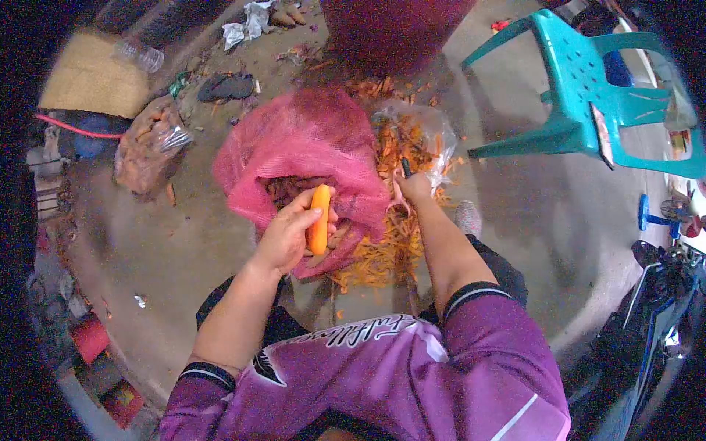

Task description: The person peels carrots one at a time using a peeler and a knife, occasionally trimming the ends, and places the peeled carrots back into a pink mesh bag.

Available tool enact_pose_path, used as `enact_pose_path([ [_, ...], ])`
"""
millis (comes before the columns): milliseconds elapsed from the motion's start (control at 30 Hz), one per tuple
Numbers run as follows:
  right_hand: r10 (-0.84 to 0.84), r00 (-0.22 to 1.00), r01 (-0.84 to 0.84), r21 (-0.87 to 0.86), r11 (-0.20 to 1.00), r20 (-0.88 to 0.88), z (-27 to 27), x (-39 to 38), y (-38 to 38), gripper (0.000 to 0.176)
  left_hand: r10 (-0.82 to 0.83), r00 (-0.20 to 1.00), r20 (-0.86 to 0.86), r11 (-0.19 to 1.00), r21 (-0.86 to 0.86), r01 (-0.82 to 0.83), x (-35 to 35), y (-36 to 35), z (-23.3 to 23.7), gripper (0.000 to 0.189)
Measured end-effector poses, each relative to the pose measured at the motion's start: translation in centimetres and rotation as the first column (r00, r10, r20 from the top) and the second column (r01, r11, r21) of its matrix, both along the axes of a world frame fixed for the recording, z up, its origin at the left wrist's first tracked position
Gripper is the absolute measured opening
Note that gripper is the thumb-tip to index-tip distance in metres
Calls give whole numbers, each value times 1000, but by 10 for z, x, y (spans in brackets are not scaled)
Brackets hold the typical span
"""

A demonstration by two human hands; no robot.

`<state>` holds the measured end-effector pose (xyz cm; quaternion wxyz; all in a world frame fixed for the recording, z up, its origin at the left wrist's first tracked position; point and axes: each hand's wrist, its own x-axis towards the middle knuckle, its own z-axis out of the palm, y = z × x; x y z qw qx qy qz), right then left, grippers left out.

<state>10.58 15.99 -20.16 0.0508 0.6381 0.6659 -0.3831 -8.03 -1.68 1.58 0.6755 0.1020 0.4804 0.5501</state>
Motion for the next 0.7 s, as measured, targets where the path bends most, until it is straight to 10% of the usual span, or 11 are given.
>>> enact_pose_path([
  [67, -327, 917, 229, -372, 900, -227, 25, -5, 4, 35, -47, 998, -30, 999, 9, 47, 3, 2, 7, 33],
  [300, -392, 516, 10, -453, 892, -762, 206, 4, -41, 25, -31, 992, -120, 983, 173, 52, 24, 2, 28, 29],
  [567, -376, 477, -23, -439, 898, -794, 265, 28, -63, 30, -155, 951, -267, 957, 200, 211, 49, -12, 71, 30],
  [700, -54, 737, -192, -285, 939, -674, 264, 33, -69, 22, -264, 923, -279, 924, 199, 325, 42, -7, 66, 32],
])
